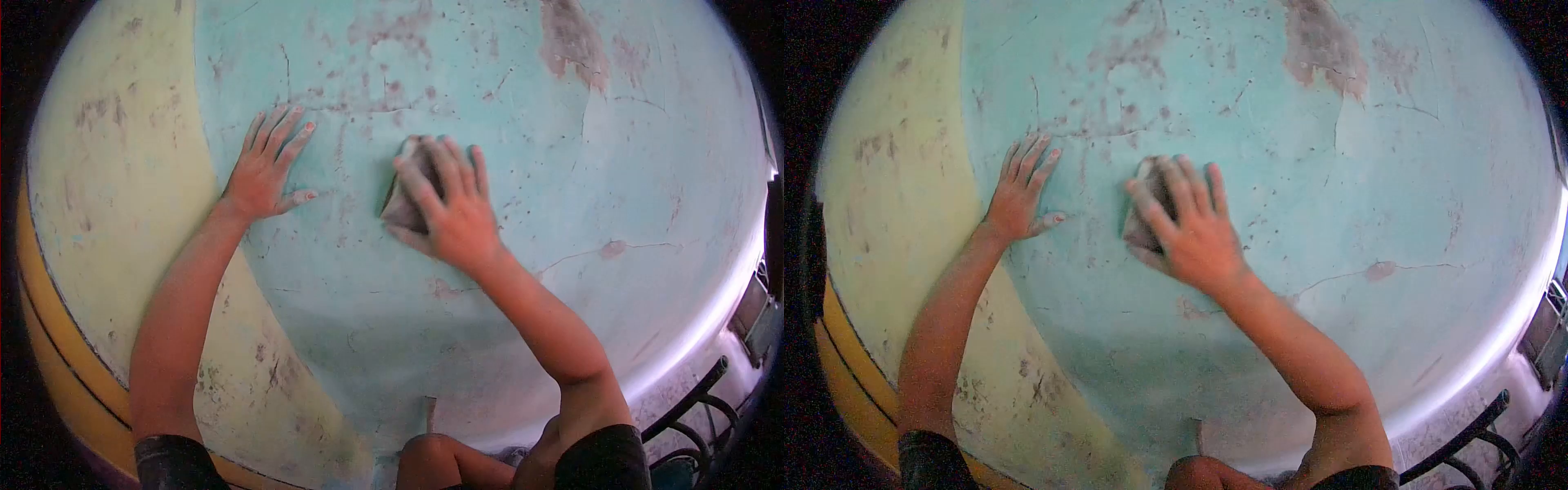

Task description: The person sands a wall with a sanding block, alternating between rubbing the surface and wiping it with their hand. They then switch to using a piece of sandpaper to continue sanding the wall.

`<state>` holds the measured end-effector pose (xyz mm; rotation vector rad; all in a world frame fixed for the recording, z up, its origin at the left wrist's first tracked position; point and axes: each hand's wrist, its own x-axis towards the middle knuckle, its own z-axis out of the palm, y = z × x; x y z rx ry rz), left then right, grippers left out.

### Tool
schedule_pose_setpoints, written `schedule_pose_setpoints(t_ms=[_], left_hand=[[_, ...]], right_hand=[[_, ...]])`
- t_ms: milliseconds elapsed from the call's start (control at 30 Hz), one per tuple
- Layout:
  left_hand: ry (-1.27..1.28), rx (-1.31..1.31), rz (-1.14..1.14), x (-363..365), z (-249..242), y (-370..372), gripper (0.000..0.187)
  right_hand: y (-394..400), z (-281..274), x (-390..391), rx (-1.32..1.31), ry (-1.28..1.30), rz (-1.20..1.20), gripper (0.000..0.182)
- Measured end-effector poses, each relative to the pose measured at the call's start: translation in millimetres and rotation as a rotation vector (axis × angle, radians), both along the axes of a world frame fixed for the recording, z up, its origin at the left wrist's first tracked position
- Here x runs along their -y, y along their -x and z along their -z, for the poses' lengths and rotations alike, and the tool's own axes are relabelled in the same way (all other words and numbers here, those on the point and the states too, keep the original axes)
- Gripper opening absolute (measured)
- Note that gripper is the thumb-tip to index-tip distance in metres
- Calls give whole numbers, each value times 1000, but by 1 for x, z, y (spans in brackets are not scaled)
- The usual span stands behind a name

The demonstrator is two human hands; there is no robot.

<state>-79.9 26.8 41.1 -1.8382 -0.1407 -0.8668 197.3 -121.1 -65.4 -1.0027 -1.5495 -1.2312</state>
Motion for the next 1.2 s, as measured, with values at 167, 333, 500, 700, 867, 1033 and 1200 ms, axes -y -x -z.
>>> schedule_pose_setpoints(t_ms=[167, 333, 500, 700, 867, 1033, 1200], left_hand=[[-18, -6, 44, -3, 1, -2, 91], [-49, 0, 17, -6, -1, -1, 90], [-40, 31, 60, -5, 3, -4, 91], [6, 45, 78, -5, 3, -2, 89], [-11, 46, 102, -5, 2, -3, 89], [5, 49, 76, -4, 0, -2, 88], [-16, 33, 97, -6, 4, -6, 88]], right_hand=[[12, 33, -19, 442, 109, -27, 78], [-3, -41, 0, -166, -214, -30, 76], [8, 8, -18, 406, 88, 44, 74], [-18, -42, 1, -174, -251, 77, 79], [-15, -5, -2, 307, 120, 107, 73], [-35, -35, 10, -204, -265, 116, 89], [-20, 20, 11, 315, 126, 62, 81]])
